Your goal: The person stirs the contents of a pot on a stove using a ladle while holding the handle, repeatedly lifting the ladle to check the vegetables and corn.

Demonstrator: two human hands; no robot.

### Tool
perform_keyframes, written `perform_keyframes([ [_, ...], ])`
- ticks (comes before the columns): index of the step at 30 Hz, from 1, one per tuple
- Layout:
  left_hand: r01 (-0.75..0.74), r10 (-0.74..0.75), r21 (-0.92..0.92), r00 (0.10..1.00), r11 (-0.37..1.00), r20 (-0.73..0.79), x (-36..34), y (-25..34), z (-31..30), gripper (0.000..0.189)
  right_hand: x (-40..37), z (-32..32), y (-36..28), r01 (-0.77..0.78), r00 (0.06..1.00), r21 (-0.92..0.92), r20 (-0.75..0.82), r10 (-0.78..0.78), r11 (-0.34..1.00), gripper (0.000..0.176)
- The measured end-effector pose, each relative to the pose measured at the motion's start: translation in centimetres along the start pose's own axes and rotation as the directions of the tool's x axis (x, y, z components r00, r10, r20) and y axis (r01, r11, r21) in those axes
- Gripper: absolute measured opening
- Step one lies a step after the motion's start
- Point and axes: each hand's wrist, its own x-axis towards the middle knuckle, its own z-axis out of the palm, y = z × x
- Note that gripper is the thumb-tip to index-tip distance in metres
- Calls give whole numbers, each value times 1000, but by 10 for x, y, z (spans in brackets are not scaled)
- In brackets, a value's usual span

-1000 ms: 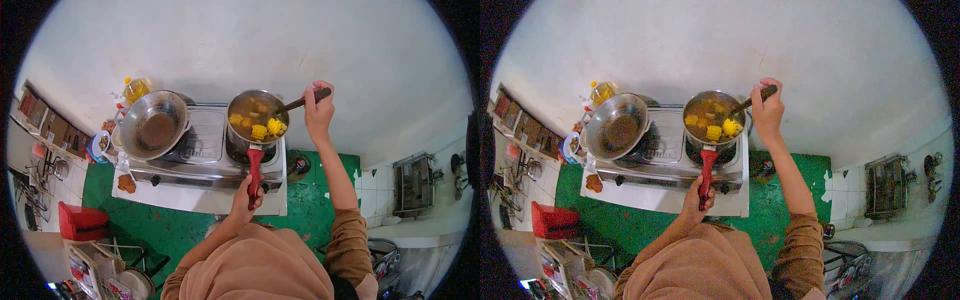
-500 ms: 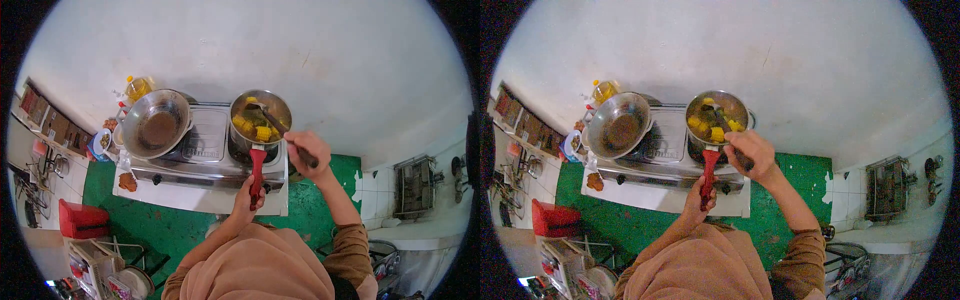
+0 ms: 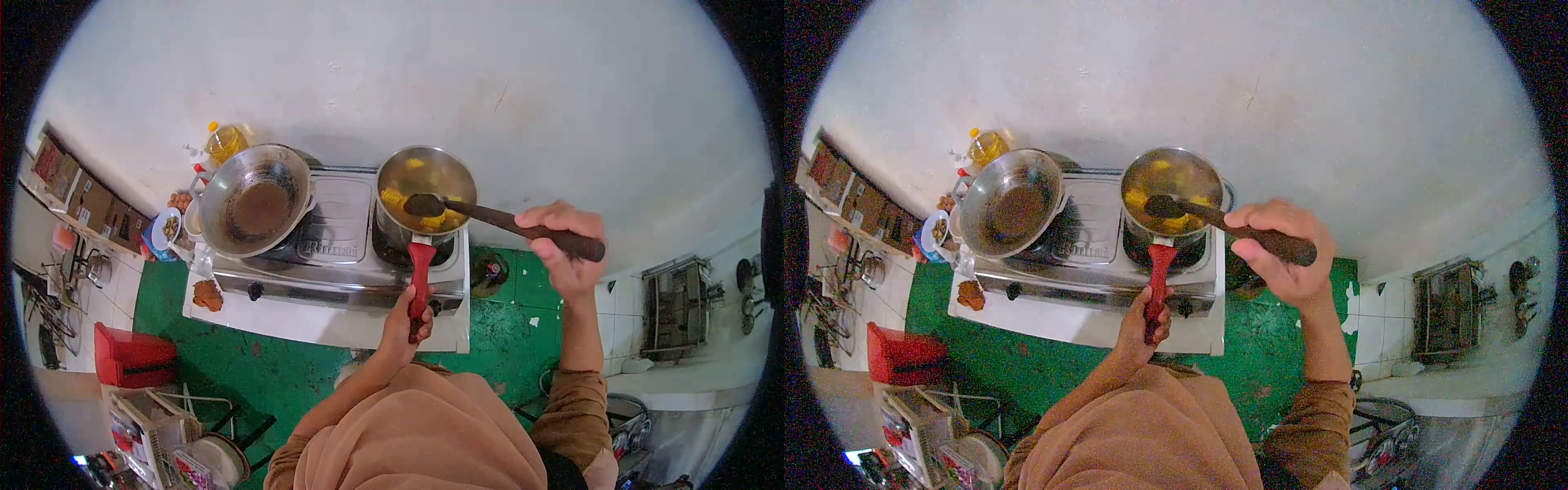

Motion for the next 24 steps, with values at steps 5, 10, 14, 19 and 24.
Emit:
perform_keyframes([
  [5, -9, 10, 45, 1000, 999, -29, -2, 3, 5, 40, 9, 3, 5, -115, 978, -143, 157, 137, 983, 20],
  [10, 6, -6, 20, 999, 1000, -36, -1, 3, 7, 39, -3, 19, 22, -136, 954, -287, 220, 203, 948, 18],
  [14, 12, -11, 33, 999, 999, -38, -2, 5, 8, 37, -15, 24, 39, -134, 964, -297, 180, 194, 945, 18],
  [19, 26, -25, 25, 999, 999, -36, -3, 5, 9, 37, -26, 22, 47, -153, 968, -264, 154, 198, 952, 17],
  [24, 11, -10, 50, 999, 999, -30, -3, 5, 8, 37, -33, 24, 52, -138, 975, -263, 135, 178, 955, 16],
])
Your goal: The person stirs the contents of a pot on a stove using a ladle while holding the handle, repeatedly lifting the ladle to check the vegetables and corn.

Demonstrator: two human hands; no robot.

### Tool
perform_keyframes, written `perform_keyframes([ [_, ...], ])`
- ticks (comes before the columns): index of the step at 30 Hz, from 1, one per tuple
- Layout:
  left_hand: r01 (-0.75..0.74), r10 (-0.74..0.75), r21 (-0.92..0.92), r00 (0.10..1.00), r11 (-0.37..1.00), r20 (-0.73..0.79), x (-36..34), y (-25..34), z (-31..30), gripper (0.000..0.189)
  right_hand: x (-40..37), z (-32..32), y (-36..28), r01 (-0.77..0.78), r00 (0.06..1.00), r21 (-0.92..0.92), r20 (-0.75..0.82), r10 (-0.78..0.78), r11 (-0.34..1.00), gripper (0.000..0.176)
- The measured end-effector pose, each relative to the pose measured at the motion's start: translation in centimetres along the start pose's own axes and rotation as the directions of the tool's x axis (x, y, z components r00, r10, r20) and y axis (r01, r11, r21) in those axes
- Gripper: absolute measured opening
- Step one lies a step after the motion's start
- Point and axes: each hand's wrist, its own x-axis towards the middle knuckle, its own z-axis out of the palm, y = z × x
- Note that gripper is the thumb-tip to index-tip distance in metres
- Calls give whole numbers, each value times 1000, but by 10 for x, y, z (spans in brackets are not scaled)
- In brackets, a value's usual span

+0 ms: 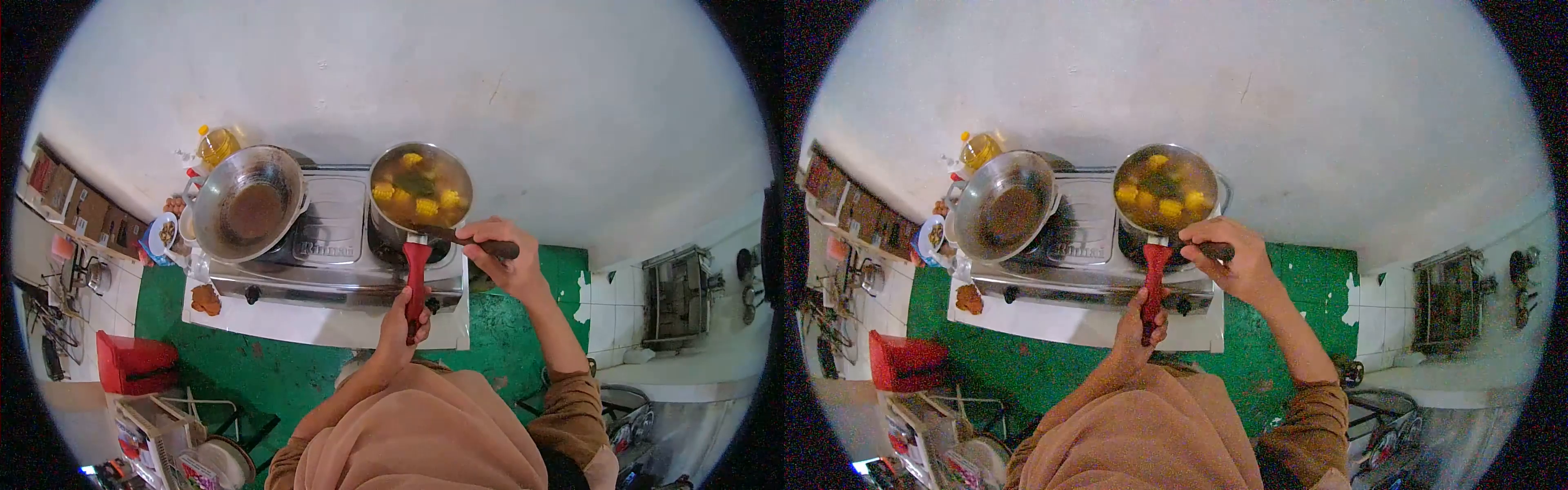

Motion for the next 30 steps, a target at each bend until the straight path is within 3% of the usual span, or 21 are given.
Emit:
perform_keyframes([
  [3, 7, -7, -26, 1000, 1000, 9, 0, 1, 0, 37, -7, 10, 15, -27, 996, 4, -87, 28, 1000, 18],
  [5, 13, -14, -30, 1000, 999, -11, -1, 1, 0, 37, -11, 15, 20, -227, 902, 301, -294, 317, 926, 18],
  [6, 12, -13, -31, 1000, 999, -8, -1, 1, 0, 37, -9, 14, 23, -225, 903, 299, -294, 314, 927, 18],
  [8, -1, 1, -36, 1000, 999, 16, -1, 0, -2, 37, 1, 5, 31, -281, 800, 339, -435, 414, 898, 16],
  [10, -9, 10, -27, 1000, 1000, 24, -1, -1, -4, 37, 13, -5, 26, -293, 792, 303, -455, 407, 907, 15],
  [16, 50, -47, -39, 996, 998, 72, 3, 7, -10, 36, 39, -25, -12, -109, 850, 247, -480, 219, 963, 14],
  [18, 69, -67, -28, 995, 997, 76, 1, 15, -3, 36, 47, -29, -23, 56, 893, 206, -448, 44, 977, 14],
  [20, 100, -98, 76, 994, 992, -40, 1, 19, 5, 33, 51, -31, -20, 95, 922, 121, -384, -41, 988, 15],
  [22, 78, -74, 122, 997, 990, -30, 4, 18, 4, 32, 58, -28, -13, 141, 943, 35, -309, -124, 989, 15],
  [24, 56, -53, 166, 998, 985, -20, 9, 15, 0, 30, 67, -19, 3, 331, 922, -97, -176, -344, 939, 17],
  [26, 66, -71, 73, 994, 995, 81, 13, 11, -8, 25, 74, -15, 11, 342, 932, -125, -79, -353, 931, 19],
  [28, 72, -75, 56, 995, 996, 69, 13, 10, -6, 23, 81, -8, 10, 504, 862, -337, 253, -439, 796, 23],
  [30, 77, -79, 39, 995, 996, 58, 11, 12, -3, 22, 85, -2, 21, 543, 836, -351, 307, -454, 763, 27],
])
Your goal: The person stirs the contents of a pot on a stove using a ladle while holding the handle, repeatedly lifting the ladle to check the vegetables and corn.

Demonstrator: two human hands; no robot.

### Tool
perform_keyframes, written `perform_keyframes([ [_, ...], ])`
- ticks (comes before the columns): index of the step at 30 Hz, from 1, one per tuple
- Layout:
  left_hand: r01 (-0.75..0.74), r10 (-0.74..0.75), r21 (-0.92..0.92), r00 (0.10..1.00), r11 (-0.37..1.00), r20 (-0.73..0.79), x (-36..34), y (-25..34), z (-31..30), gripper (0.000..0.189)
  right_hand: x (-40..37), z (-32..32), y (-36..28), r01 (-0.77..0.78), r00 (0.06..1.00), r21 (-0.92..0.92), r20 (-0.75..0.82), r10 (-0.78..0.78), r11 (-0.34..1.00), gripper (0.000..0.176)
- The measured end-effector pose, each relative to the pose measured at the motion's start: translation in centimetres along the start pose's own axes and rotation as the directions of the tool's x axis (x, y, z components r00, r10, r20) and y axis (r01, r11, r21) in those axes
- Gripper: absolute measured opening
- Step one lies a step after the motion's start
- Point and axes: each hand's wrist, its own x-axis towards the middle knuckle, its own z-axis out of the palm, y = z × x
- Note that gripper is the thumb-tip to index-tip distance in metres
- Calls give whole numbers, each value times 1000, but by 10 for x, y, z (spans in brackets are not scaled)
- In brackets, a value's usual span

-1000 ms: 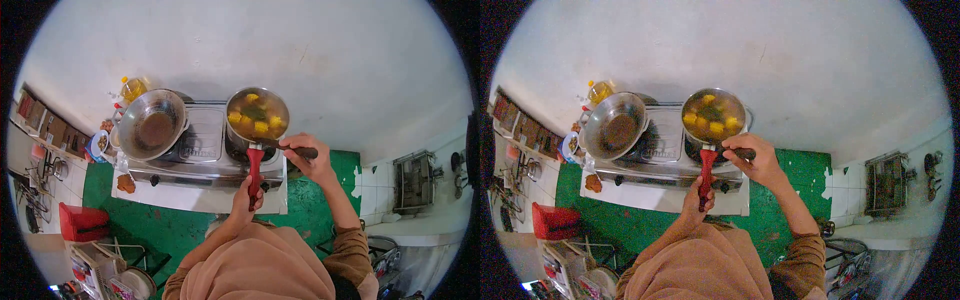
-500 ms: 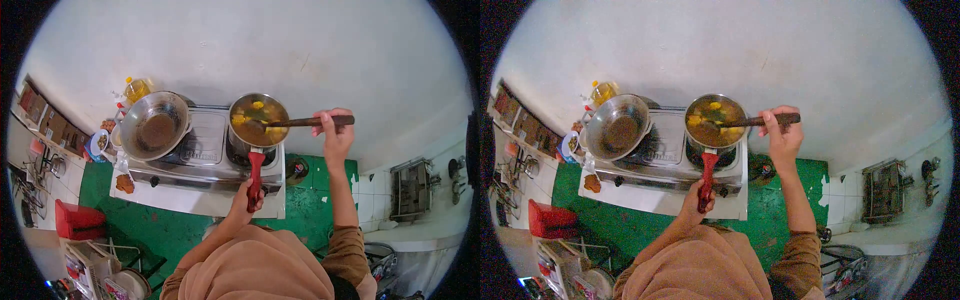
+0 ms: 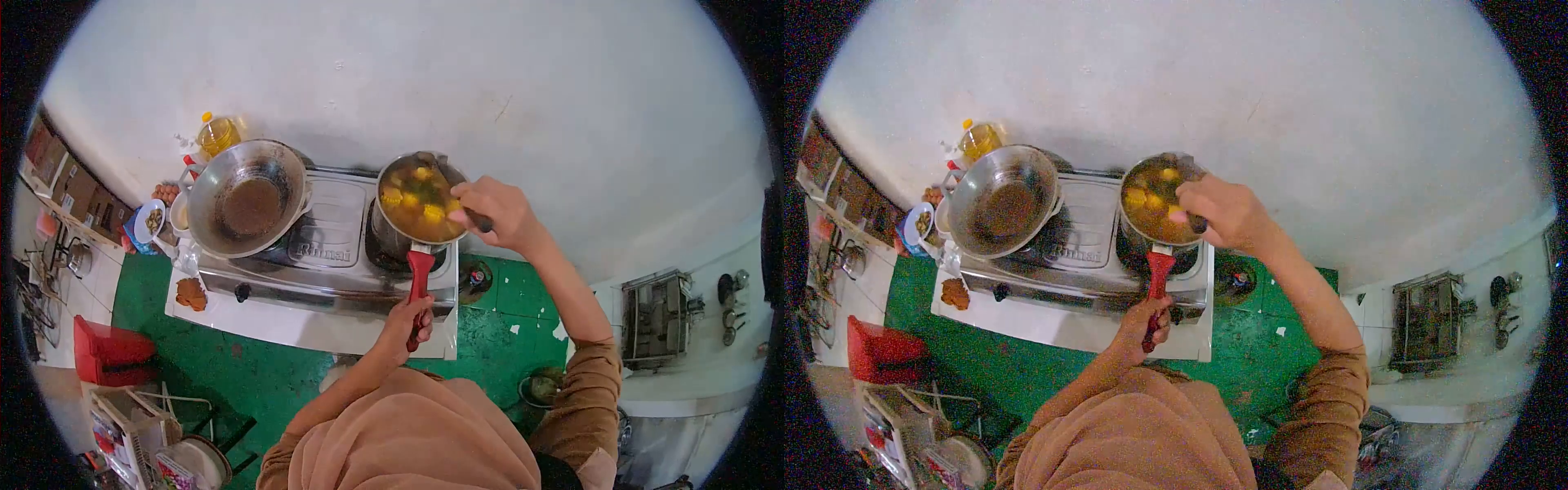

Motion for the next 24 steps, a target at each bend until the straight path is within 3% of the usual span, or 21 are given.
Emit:
perform_keyframes([
  [2, 26, -26, -18, 1000, 999, -5, -2, 2, 3, 20, 6, 6, 1, 54, 989, -46, 140, -47, 997, 27],
  [6, 26, -25, -34, 999, 999, 22, 0, 0, -1, 19, 16, 26, 21, -14, 966, -8, 259, 15, 1000, 28],
  [8, 2, 1, -61, 999, 998, 45, 0, 0, -1, 20, 23, 33, 32, -98, 927, -9, 363, 95, 995, 30],
  [12, 34, -34, -26, 999, 999, 1, -1, 3, 2, 21, 32, 51, 54, -195, 913, 60, 375, 159, 979, 34],
  [14, 49, -49, -13, 998, 999, -26, -1, 5, 4, 22, 39, 52, 59, -377, 842, 47, 434, 321, 925, 35],
  [18, 65, -65, 1, 997, 998, -29, -1, 6, 3, 22, 38, 58, 76, -489, 820, 68, 377, 432, 870, 35],
  [21, 49, -49, -26, 999, 998, -5, -1, 4, 2, 23, 36, 58, 86, -590, 759, -13, 331, 560, 807, 43],
  [24, 64, -64, 6, 997, 998, -36, -2, 6, 5, 24, 22, 59, 101, -694, 696, -67, 194, 691, 717, 45],
])
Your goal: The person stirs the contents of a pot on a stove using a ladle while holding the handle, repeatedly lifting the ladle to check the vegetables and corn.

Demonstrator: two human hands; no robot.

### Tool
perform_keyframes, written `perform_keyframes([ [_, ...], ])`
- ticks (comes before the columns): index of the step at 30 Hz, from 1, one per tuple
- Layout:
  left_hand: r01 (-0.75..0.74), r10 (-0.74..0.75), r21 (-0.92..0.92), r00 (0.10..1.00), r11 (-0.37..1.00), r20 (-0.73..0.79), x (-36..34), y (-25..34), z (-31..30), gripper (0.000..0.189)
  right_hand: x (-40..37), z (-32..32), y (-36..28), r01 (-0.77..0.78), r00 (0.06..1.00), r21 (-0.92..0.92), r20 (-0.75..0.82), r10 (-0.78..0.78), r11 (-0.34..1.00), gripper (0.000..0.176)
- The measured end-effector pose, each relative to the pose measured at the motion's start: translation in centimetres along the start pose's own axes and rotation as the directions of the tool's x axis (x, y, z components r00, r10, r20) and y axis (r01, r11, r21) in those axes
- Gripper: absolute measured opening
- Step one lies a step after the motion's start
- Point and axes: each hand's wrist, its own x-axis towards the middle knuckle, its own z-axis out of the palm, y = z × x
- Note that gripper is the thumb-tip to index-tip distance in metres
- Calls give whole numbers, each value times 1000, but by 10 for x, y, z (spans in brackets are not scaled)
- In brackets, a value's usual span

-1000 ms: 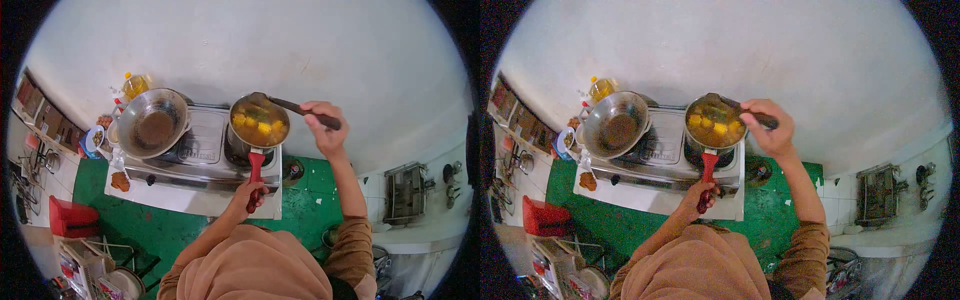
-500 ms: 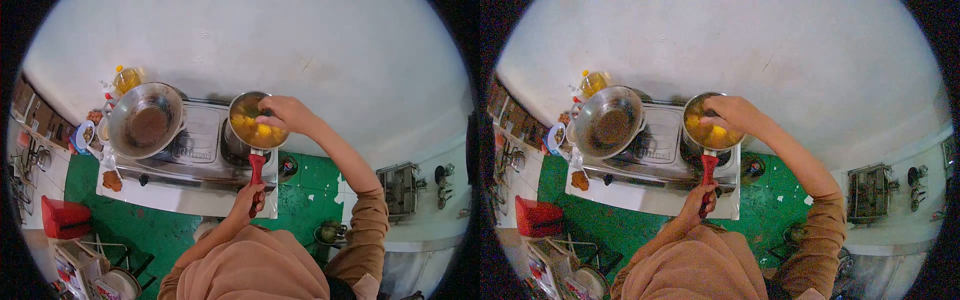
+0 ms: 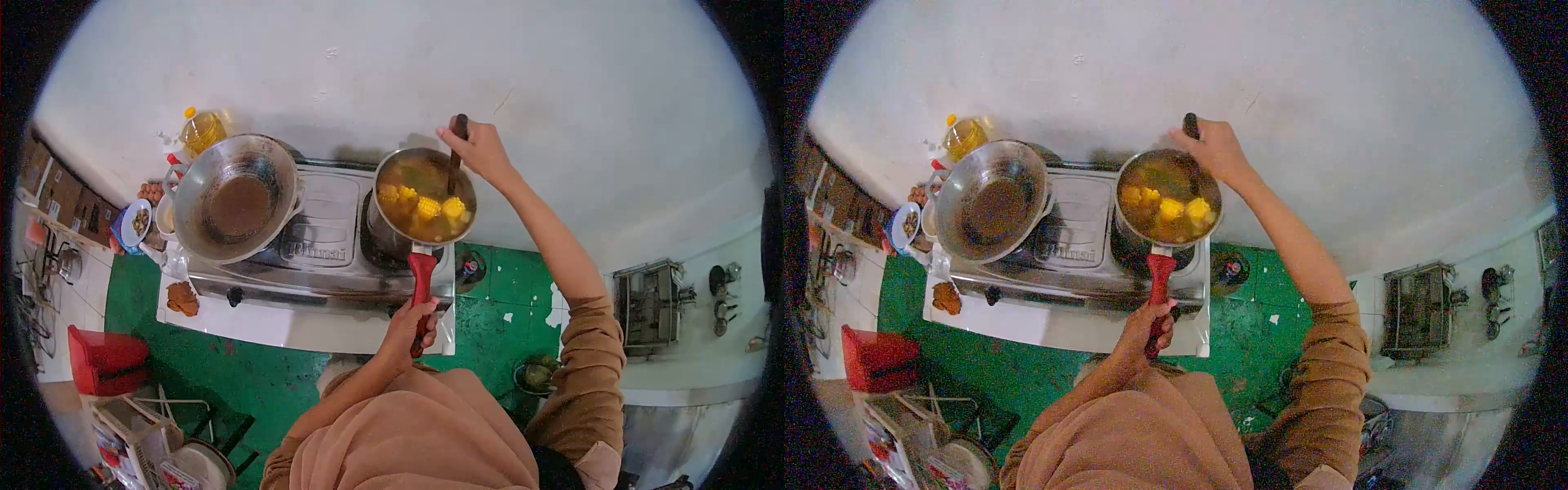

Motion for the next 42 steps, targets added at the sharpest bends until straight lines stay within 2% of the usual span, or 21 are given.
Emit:
perform_keyframes([
  [2, 1, -1, 19, 1000, 1000, -8, 1, -2, -3, 26, -6, -2, 8, -48, 989, 130, -132, 65, 990, 37],
  [3, 2, -2, 21, 1000, 1000, -6, 2, -3, -4, 26, -10, -4, 10, -49, 989, 129, -134, 66, 990, 37],
  [5, -18, 18, -2, 999, 1000, 34, 4, -5, -7, 27, -19, -9, 13, -181, 953, 278, -187, 238, 943, 38],
  [6, -17, 17, 0, 999, 1000, 34, 4, -5, -7, 27, -25, -12, 11, -182, 953, 279, -188, 240, 943, 38],
  [8, -7, 7, -10, 999, 1000, 35, 4, -4, -7, 27, -38, -22, 4, -329, 891, 325, -205, 406, 887, 37],
  [10, -8, 8, -15, 999, 1000, 49, 5, -5, -9, 27, -48, -24, 8, -339, 863, 373, -243, 444, 864, 36],
  [12, -8, 9, -19, 998, 1000, 64, 5, -5, -8, 27, -61, -29, 7, -361, 796, 454, -305, 523, 814, 34],
  [17, 4, -2, -25, 999, 1000, 53, 3, -2, -5, 28, -83, -44, -2, -335, 732, 553, -357, 581, 763, 31],
  [22, 12, -10, -37, 997, 999, 70, 5, -4, -7, 27, -95, -53, -2, -183, 746, 650, -397, 535, 738, 29],
  [32, 5, -2, -31, 997, 999, 76, 5, -3, -8, 25, -98, -63, -40, -121, 766, 614, -441, 467, 780, 26],
  [38, 23, -22, -12, 998, 1000, 54, 3, 1, -6, 25, -110, -60, -64, -69, 836, 481, -449, 314, 874, 22],
  [41, 30, -28, -21, 998, 999, 56, 2, 1, -5, 25, -118, -60, -74, -38, 892, 451, -387, 234, 892, 16],
  [42, 28, -27, -22, 998, 999, 56, 2, 1, -5, 25, -120, -60, -77, 108, 908, 340, -417, 47, 934, 13],
])
